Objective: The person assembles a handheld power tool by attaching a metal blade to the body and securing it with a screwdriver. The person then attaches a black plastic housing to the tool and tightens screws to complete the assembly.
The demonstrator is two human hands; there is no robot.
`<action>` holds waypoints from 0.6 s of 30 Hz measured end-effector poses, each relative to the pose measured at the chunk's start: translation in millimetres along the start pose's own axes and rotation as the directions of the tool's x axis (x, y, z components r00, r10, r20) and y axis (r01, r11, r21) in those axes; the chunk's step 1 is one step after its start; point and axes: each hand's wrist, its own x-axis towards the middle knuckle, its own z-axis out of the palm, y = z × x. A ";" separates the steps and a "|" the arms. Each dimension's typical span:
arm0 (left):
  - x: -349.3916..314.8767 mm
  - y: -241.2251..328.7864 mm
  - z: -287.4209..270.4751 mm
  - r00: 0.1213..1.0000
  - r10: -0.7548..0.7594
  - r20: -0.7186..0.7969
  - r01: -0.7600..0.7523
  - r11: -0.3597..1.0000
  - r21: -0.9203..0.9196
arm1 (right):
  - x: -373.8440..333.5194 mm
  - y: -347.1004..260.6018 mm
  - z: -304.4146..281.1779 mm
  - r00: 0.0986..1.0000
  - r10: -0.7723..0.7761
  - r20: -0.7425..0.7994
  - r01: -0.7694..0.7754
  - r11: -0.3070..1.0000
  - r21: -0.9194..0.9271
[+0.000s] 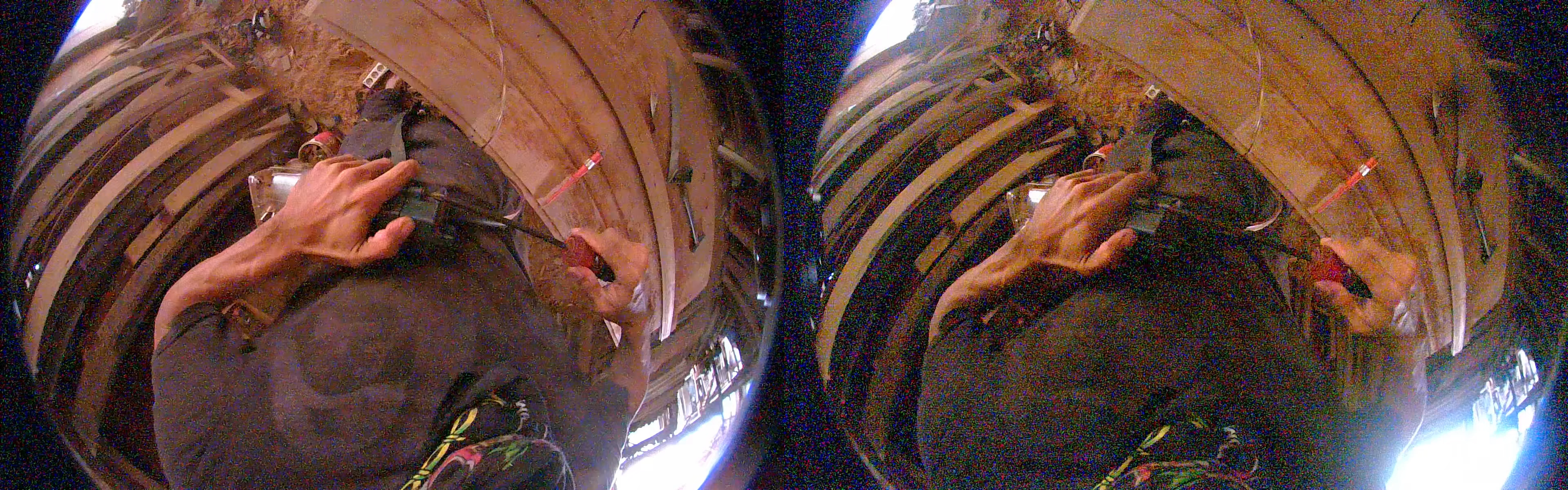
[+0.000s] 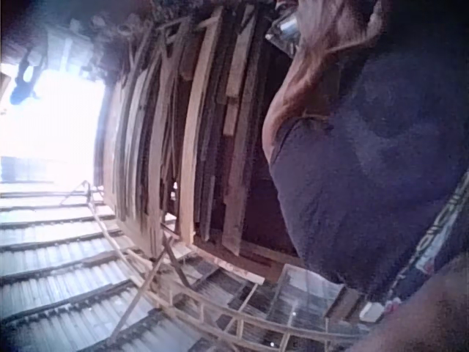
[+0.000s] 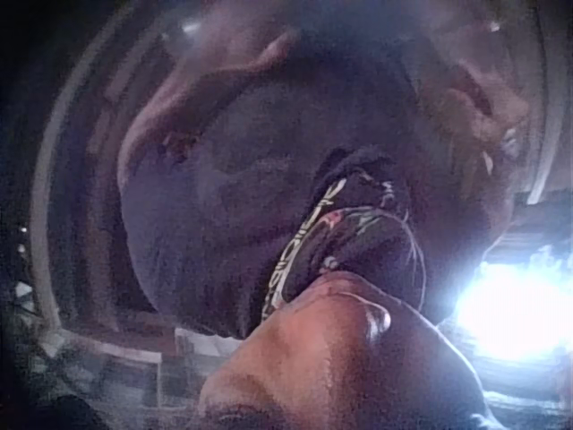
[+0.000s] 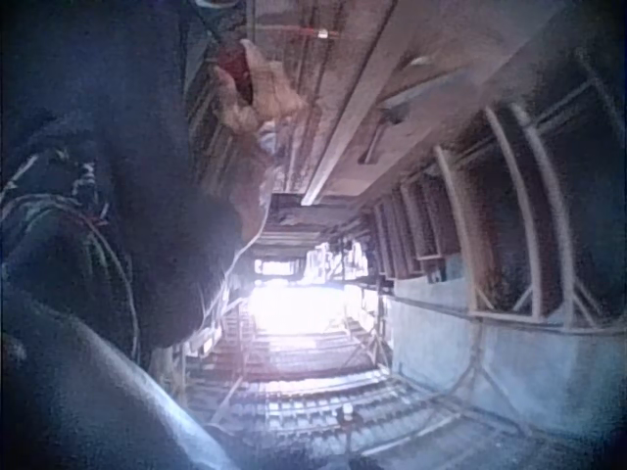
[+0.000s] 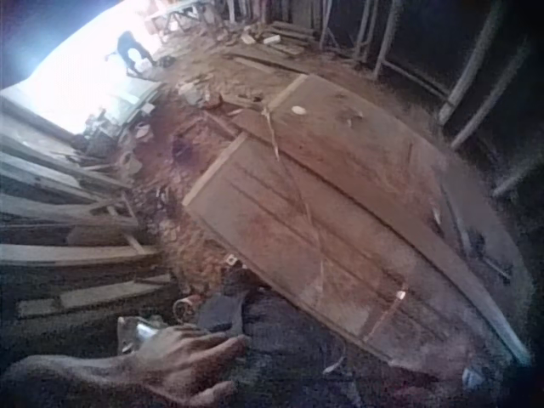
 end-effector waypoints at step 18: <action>-2.3 3.6 0.4 0.999 -0.013 0.044 0.013 1.000 0.002 | 26.6 -17.3 -35.4 0.934 -0.343 0.096 0.355 0.871 -0.339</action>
